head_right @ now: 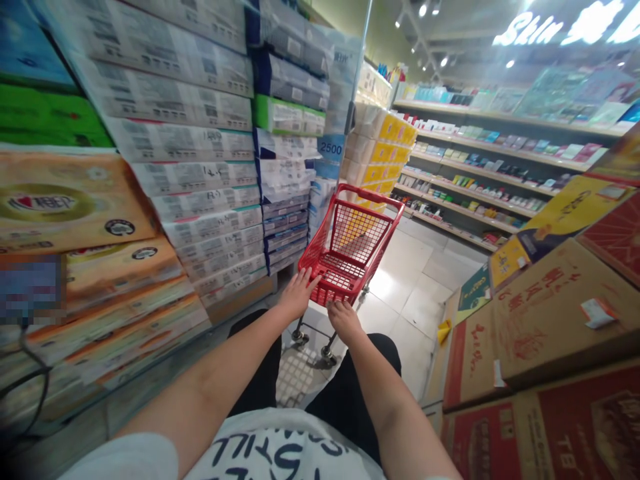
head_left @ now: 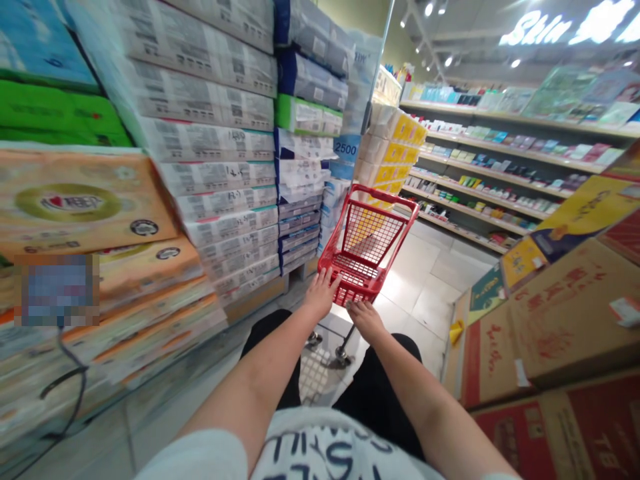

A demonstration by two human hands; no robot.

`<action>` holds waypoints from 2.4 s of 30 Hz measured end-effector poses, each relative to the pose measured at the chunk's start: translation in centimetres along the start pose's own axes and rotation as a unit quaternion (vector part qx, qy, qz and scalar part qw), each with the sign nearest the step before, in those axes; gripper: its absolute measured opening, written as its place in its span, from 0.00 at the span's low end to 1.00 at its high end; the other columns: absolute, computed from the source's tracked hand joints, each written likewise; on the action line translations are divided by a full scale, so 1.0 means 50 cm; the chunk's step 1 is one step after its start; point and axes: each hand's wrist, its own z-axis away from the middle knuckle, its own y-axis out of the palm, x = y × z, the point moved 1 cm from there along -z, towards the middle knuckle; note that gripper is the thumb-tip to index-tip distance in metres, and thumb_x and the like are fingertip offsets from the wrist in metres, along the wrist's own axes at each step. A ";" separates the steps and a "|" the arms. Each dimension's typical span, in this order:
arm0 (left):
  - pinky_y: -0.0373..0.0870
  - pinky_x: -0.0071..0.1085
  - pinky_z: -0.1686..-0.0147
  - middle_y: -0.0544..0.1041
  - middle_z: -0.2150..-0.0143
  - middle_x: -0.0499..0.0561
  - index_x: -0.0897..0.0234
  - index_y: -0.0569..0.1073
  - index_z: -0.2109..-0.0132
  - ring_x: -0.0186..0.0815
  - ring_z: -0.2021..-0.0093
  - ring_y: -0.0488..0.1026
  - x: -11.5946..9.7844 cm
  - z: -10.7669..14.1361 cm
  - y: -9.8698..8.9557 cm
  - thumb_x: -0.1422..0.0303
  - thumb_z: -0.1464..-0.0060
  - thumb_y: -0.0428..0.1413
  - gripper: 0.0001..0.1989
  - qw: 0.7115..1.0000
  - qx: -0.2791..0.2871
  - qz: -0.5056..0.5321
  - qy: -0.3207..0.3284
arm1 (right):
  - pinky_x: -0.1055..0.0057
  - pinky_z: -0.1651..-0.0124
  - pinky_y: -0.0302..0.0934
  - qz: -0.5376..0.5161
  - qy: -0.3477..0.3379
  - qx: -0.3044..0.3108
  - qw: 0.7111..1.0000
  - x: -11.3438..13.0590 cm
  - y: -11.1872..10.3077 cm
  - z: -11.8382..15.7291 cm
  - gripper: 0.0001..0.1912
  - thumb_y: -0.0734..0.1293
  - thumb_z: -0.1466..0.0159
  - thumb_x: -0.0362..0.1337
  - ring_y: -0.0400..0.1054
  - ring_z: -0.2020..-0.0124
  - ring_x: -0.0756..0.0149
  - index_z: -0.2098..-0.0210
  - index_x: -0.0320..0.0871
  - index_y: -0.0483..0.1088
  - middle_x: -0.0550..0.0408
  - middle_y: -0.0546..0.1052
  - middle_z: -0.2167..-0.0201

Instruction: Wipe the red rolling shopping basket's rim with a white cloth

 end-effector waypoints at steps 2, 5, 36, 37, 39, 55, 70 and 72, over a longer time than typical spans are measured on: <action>0.47 0.45 0.36 0.47 0.30 0.61 0.60 0.52 0.33 0.49 0.31 0.42 -0.001 -0.001 -0.003 0.75 0.41 0.44 0.29 1.000 0.002 0.002 -0.002 | 0.62 0.49 0.54 -0.005 0.000 -0.003 1.000 -0.001 -0.003 0.001 0.16 0.57 0.33 0.30 0.61 0.52 0.59 0.49 0.41 0.69 0.46 0.73 0.53; 0.48 0.45 0.36 0.47 0.30 0.61 0.60 0.53 0.34 0.48 0.31 0.44 0.000 -0.004 -0.006 0.76 0.41 0.43 0.29 1.000 -0.004 0.006 -0.009 | 0.61 0.49 0.54 -0.015 0.037 -0.001 0.999 -0.006 -0.011 -0.004 0.17 0.57 0.32 0.32 0.59 0.50 0.58 0.45 0.42 0.66 0.46 0.71 0.50; 0.41 0.43 0.33 0.46 0.30 0.57 0.71 0.46 0.32 0.40 0.30 0.38 0.003 0.000 0.028 0.77 0.45 0.40 0.33 0.999 -0.029 -0.025 0.016 | 0.63 0.52 0.53 -0.021 0.036 0.039 0.998 0.014 -0.013 -0.051 0.14 0.57 0.33 0.32 0.60 0.55 0.59 0.50 0.43 0.68 0.48 0.72 0.59; 0.41 0.43 0.33 0.46 0.30 0.58 0.71 0.46 0.32 0.40 0.30 0.38 0.001 0.000 0.029 0.77 0.45 0.41 0.33 0.999 -0.033 -0.026 0.021 | 0.64 0.53 0.54 -0.024 0.023 0.047 0.998 0.014 -0.011 -0.050 0.13 0.57 0.33 0.31 0.61 0.56 0.60 0.53 0.43 0.70 0.48 0.72 0.61; 0.41 0.42 0.33 0.46 0.30 0.59 0.72 0.45 0.32 0.40 0.30 0.38 -0.001 -0.001 0.029 0.76 0.45 0.41 0.33 0.999 -0.037 -0.027 0.025 | 0.65 0.53 0.54 -0.027 0.013 0.049 0.998 0.014 -0.006 -0.045 0.12 0.58 0.33 0.31 0.61 0.57 0.60 0.54 0.43 0.70 0.49 0.72 0.62; 0.45 0.38 0.34 0.45 0.30 0.61 0.76 0.47 0.33 0.40 0.31 0.41 -0.005 -0.005 0.017 0.77 0.43 0.39 0.30 1.000 -0.002 -0.018 0.016 | 0.64 0.55 0.57 -0.034 -0.002 0.061 0.998 0.019 0.006 -0.068 0.12 0.57 0.33 0.30 0.61 0.60 0.61 0.58 0.40 0.72 0.47 0.73 0.63; 0.46 0.40 0.35 0.47 0.30 0.60 0.73 0.48 0.33 0.40 0.31 0.42 0.012 -0.001 0.017 0.77 0.43 0.38 0.30 1.000 -0.026 -0.011 0.011 | 0.63 0.50 0.55 -0.020 0.034 0.023 0.999 -0.012 -0.006 0.003 0.16 0.57 0.32 0.32 0.61 0.53 0.60 0.48 0.43 0.68 0.47 0.72 0.53; 0.45 0.39 0.35 0.48 0.31 0.61 0.74 0.49 0.33 0.41 0.31 0.43 0.012 0.001 0.011 0.77 0.42 0.38 0.30 1.000 -0.024 -0.009 0.008 | 0.63 0.50 0.55 -0.026 0.045 0.022 0.998 -0.020 -0.008 0.014 0.15 0.57 0.32 0.33 0.61 0.54 0.61 0.49 0.44 0.69 0.48 0.72 0.55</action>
